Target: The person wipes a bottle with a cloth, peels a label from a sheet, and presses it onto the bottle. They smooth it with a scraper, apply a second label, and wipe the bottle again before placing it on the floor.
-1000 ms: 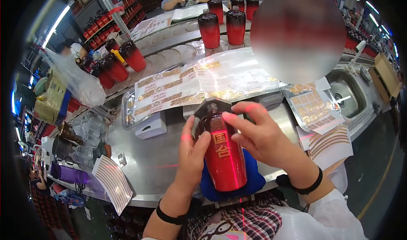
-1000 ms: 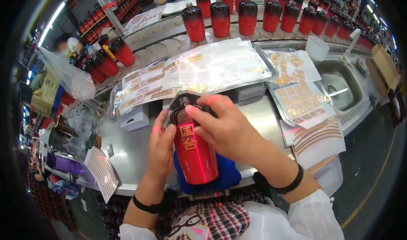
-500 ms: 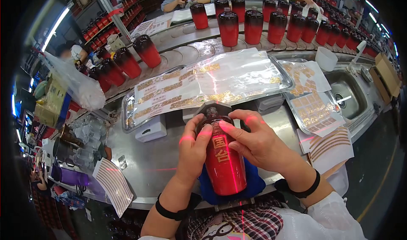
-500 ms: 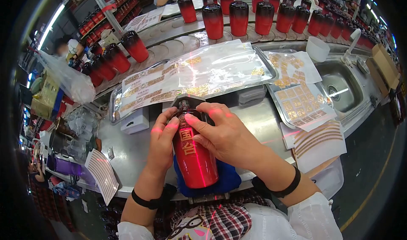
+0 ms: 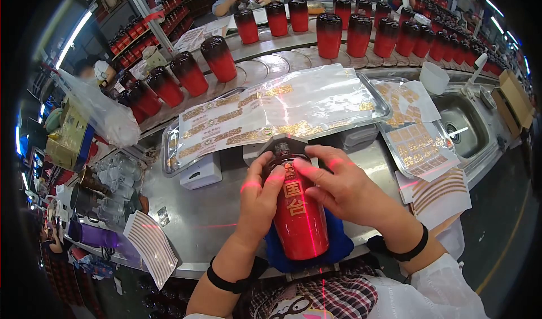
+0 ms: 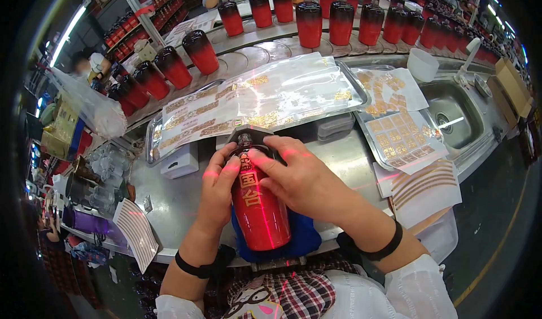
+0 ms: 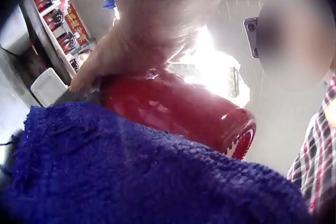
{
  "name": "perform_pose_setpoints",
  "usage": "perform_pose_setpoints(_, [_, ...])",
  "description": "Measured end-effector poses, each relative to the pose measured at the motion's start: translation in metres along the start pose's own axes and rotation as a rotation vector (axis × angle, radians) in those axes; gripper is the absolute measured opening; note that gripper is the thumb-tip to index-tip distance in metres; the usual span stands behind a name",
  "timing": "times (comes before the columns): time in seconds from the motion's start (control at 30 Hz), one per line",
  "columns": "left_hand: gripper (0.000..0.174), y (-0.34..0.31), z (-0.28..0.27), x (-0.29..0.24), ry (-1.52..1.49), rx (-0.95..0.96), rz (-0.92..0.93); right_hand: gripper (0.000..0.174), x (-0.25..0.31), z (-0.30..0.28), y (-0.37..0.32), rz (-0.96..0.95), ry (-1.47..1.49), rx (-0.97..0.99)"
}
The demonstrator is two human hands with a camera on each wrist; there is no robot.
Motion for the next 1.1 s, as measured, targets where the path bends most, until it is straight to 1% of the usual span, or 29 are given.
perform_pose_setpoints(0.07, [0.056,0.000,0.000,-0.001,-0.007,0.004,0.000,0.051,-0.004,-0.006,0.002,0.065,0.019,-0.036])
perform_pose_setpoints(0.1, [0.057,-0.001,0.002,-0.003,0.000,0.005,0.000,0.042,-0.005,-0.014,0.011,0.022,0.078,-0.147])
perform_pose_setpoints(0.2, [0.059,0.000,0.001,0.001,0.042,0.001,-0.008,0.027,-0.005,-0.026,0.040,0.179,0.223,0.121])
perform_pose_setpoints(0.23, [0.060,0.001,0.000,0.001,0.059,-0.002,-0.010,0.021,-0.007,-0.021,0.050,0.082,0.194,0.127])
perform_pose_setpoints(0.33, [0.060,0.000,0.001,-0.001,0.032,0.015,-0.046,0.022,-0.024,-0.008,0.060,0.101,0.066,0.163])
perform_pose_setpoints(0.37, [0.060,0.000,0.001,-0.003,0.057,0.008,-0.012,0.022,-0.028,-0.008,0.060,0.183,0.030,0.111])
perform_pose_setpoints(0.43, [0.061,-0.002,0.004,-0.005,0.107,-0.008,0.053,0.022,-0.024,-0.009,0.053,0.237,0.219,0.099])
perform_pose_setpoints(0.47, [0.061,-0.006,0.007,-0.015,0.350,0.025,0.244,0.022,-0.022,-0.009,0.047,0.268,0.315,0.092])
perform_pose_setpoints(0.53, [0.062,-0.019,0.015,-0.040,0.835,0.099,0.633,0.024,-0.028,-0.008,0.033,0.386,0.311,0.031])
perform_pose_setpoints(0.57, [0.061,-0.024,0.020,-0.049,0.990,0.243,0.716,0.025,-0.030,-0.011,0.026,0.442,0.322,0.006])
perform_pose_setpoints(0.6, [0.060,-0.024,0.021,-0.048,1.100,0.295,0.733,0.025,-0.031,-0.013,0.020,0.503,0.334,-0.016])
perform_pose_setpoints(0.67, [0.057,-0.025,0.022,-0.043,1.320,0.396,0.763,0.029,-0.031,-0.012,0.011,0.544,0.346,0.022])
perform_pose_setpoints(0.77, [0.056,-0.026,0.020,-0.042,1.268,0.350,0.695,0.032,-0.035,-0.006,0.004,0.578,0.338,0.031])
perform_pose_setpoints(0.87, [0.055,-0.026,0.019,-0.039,1.185,0.274,0.668,0.031,-0.031,-0.011,0.012,0.526,0.338,0.043])
perform_pose_setpoints(0.97, [0.053,-0.027,0.015,-0.039,1.097,0.215,0.650,0.030,-0.027,-0.010,0.019,0.515,0.423,0.100])
perform_pose_setpoints(1.07, [0.052,-0.026,0.010,-0.039,0.986,0.172,0.605,0.028,-0.031,-0.006,0.021,0.519,0.516,0.093])
perform_pose_setpoints(1.1, [0.051,-0.026,0.010,-0.038,0.942,0.159,0.584,0.027,-0.031,-0.003,0.023,0.464,0.514,0.110])
Point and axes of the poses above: each hand's wrist, its own y-axis towards the middle knuckle, its own z-axis out of the palm, x = y × z, the point moved 3 cm from there along y, towards the middle knuckle, and after that the axes turned 11 degrees about -y, right-handed, at the moved point
